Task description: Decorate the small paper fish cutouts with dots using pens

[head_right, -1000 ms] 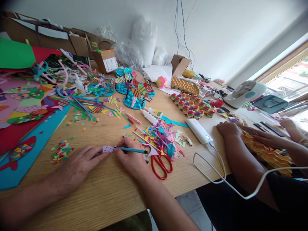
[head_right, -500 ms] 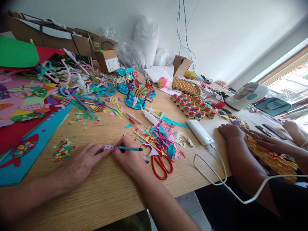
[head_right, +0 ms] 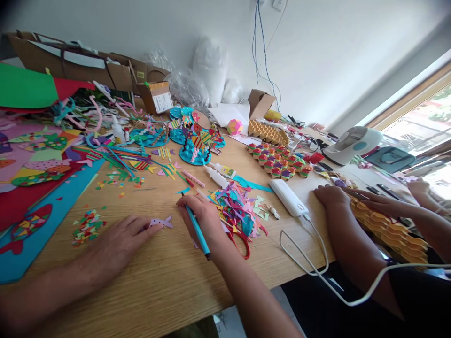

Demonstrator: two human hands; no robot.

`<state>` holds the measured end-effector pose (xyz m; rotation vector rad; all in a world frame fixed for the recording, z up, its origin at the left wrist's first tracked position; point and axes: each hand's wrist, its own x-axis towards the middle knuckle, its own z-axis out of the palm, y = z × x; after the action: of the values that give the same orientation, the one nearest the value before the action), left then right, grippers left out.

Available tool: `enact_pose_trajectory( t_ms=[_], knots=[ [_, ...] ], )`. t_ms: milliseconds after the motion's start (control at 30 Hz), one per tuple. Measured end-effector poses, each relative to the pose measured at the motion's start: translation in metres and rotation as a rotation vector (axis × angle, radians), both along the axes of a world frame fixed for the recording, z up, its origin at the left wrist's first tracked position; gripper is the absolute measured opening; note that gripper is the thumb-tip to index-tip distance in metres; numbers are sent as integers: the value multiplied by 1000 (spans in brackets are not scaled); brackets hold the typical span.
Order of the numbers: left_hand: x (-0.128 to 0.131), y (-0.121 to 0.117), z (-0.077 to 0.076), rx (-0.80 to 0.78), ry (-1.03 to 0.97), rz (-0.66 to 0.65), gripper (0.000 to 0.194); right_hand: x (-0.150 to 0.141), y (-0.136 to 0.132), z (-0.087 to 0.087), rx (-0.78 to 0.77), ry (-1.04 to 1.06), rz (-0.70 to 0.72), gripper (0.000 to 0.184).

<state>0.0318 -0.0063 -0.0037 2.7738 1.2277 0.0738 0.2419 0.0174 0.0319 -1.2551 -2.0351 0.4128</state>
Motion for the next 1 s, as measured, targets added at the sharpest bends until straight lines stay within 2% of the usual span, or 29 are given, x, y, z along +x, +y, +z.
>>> enact_pose_trajectory(
  t_ms=[133, 233, 333, 400, 500, 633, 700, 833, 933, 1000],
  knots=[
    [-1, 0, -3, 20, 16, 16, 50, 18, 35, 17, -85, -296, 194, 29],
    [-2, 0, -7, 32, 15, 17, 53, 18, 58, 21, -114, -519, 310, 37],
    [-2, 1, -7, 48, 10, 12, 52, 8, 68, 17, -126, -750, 264, 34],
    [-2, 1, -6, 48, 23, 8, 52, 0, 70, 13, -139, -827, 224, 29],
    [-1, 1, -4, 41, 47, 9, 52, -5, 64, 12, -143, -860, 184, 26],
    [-1, 0, -4, 54, 35, 24, 54, -5, 36, 25, -135, -888, 46, 25],
    [-1, 0, -4, 54, 23, 27, 54, -6, 20, 28, -224, -927, -43, 23],
    [0, -1, -1, 33, 4, 30, 52, -10, 1, 18, -363, -937, -111, 19],
    [0, -1, -1, 48, -7, 25, 52, -13, -3, 13, -360, -910, -154, 22],
    [0, -2, -3, 77, -2, 24, 53, -13, -7, 19, -328, -843, -170, 20]
  ],
)
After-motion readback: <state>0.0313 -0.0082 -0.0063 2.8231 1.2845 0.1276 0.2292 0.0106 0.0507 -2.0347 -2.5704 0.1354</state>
